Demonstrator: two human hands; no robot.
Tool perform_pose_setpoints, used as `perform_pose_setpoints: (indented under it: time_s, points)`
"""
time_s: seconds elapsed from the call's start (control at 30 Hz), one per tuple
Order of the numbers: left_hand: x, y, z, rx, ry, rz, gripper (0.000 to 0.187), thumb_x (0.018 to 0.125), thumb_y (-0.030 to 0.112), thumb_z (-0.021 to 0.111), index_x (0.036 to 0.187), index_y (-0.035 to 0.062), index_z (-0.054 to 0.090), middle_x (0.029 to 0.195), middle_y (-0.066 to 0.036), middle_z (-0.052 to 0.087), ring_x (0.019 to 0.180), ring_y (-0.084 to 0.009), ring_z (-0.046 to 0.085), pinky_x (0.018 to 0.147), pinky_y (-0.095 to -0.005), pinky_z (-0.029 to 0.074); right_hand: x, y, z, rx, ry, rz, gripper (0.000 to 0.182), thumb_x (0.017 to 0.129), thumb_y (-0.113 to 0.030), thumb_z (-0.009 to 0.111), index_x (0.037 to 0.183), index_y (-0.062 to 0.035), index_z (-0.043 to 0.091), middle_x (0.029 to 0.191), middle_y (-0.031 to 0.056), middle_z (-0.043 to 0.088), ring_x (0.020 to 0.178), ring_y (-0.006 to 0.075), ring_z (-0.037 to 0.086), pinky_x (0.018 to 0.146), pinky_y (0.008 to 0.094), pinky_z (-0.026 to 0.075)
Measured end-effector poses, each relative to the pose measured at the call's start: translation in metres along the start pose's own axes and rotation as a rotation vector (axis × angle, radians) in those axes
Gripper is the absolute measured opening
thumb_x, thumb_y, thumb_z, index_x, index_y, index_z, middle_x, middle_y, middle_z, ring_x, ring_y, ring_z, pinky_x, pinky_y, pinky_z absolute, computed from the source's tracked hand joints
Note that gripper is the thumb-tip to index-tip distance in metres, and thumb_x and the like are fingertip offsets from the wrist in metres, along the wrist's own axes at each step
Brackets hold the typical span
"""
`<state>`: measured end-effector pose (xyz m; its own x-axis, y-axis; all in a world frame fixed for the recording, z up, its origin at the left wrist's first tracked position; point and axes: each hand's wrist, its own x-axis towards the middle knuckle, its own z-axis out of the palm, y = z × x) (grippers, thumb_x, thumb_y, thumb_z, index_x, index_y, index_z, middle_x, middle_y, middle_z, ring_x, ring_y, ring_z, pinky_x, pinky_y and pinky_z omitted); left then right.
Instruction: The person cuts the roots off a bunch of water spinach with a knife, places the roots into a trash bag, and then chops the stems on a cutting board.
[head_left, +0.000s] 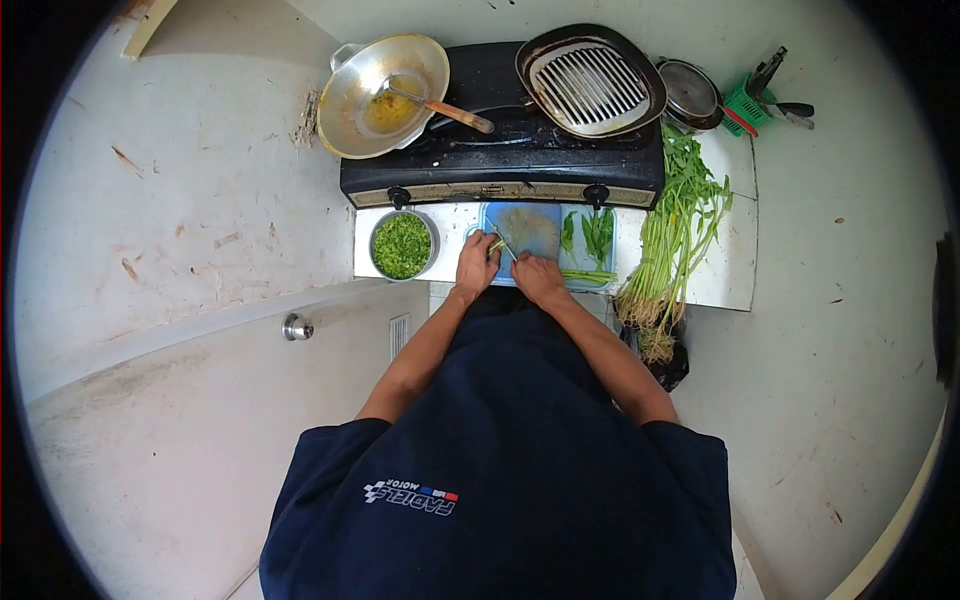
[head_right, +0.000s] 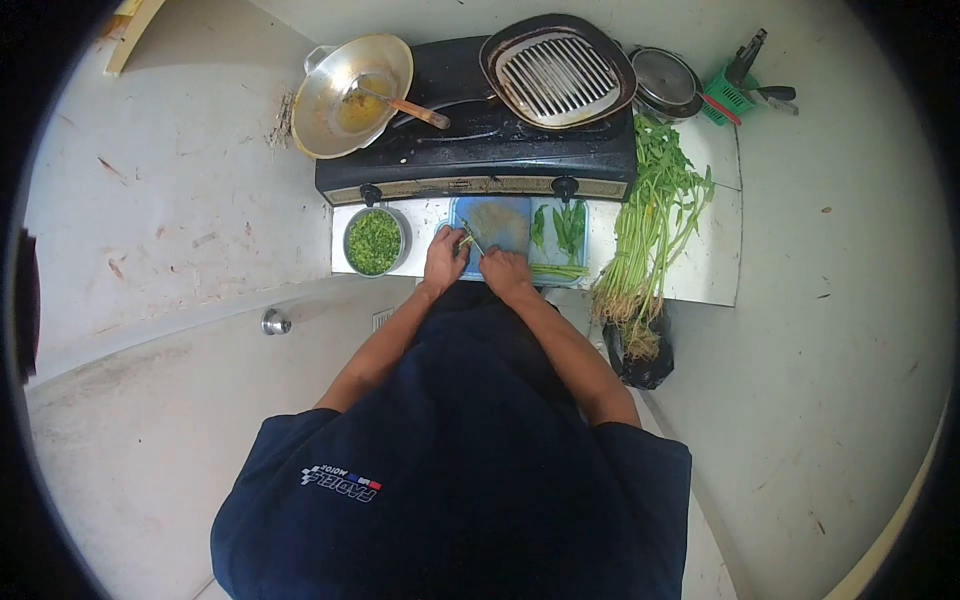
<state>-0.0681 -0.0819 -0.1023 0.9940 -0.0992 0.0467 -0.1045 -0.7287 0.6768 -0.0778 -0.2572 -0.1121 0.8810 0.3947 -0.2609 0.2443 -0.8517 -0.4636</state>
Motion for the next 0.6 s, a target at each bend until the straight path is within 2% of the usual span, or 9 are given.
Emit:
perform_pose_setpoints:
  time_s: [0.07, 0.17, 0.3, 0.4, 0.6]
  points:
    - [0.0, -0.003, 0.002, 0.014, 0.024, 0.024, 0.02, 0.087, 0.004, 0.072, 0.107, 0.0013, 0.069, 0.091, -0.018, 0.057, 0.084, -0.0383, 0.061, 0.075, -0.0459, 0.05, 0.001, 0.0, 0.0, -0.036, -0.002, -0.038, 0.041, 0.105, -0.033, 0.051, 0.095, 0.002, 0.068, 0.084, 0.0218, 0.075, 0.081, 0.0376, 0.076, 0.077, 0.0497, 0.06]
    - [0.001, -0.004, 0.002, -0.007, 0.049, 0.046, 0.021, 0.087, 0.004, 0.072, 0.107, 0.0013, 0.07, 0.091, -0.017, 0.057, 0.083, -0.0375, 0.061, 0.074, -0.045, 0.05, 0.004, 0.001, 0.0, -0.052, -0.002, -0.047, 0.04, 0.105, -0.033, 0.051, 0.095, 0.002, 0.068, 0.087, 0.0216, 0.076, 0.083, 0.0379, 0.076, 0.077, 0.0502, 0.059]
    - [0.0, 0.005, -0.002, -0.059, 0.001, -0.057, 0.021, 0.086, -0.001, 0.07, 0.107, 0.0003, 0.07, 0.095, -0.02, 0.059, 0.094, -0.0415, 0.06, 0.083, -0.0474, 0.051, 0.01, 0.0, 0.002, 0.007, 0.009, -0.032, 0.04, 0.105, -0.033, 0.052, 0.095, 0.0023, 0.069, 0.087, 0.0223, 0.076, 0.082, 0.0384, 0.076, 0.075, 0.0504, 0.059]
    - [0.001, 0.005, -0.002, -0.059, 0.014, -0.056, 0.02, 0.086, -0.001, 0.069, 0.106, 0.0004, 0.069, 0.095, -0.02, 0.059, 0.094, -0.0417, 0.06, 0.083, -0.0475, 0.05, 0.008, -0.005, -0.004, -0.006, -0.056, 0.042, 0.029, 0.1, -0.021, 0.055, 0.095, -0.0005, 0.075, 0.102, 0.02, 0.076, 0.092, 0.0351, 0.077, 0.079, 0.0481, 0.061]
    - [0.0, 0.0, 0.004, -0.03, 0.069, -0.008, 0.017, 0.088, 0.001, 0.071, 0.105, 0.0014, 0.07, 0.092, -0.018, 0.059, 0.087, -0.0393, 0.061, 0.077, -0.046, 0.05, -0.01, 0.001, -0.016, -0.092, -0.083, -0.054, 0.032, 0.102, -0.024, 0.055, 0.091, -0.0003, 0.073, 0.1, 0.0187, 0.075, 0.09, 0.0355, 0.076, 0.076, 0.0472, 0.061]
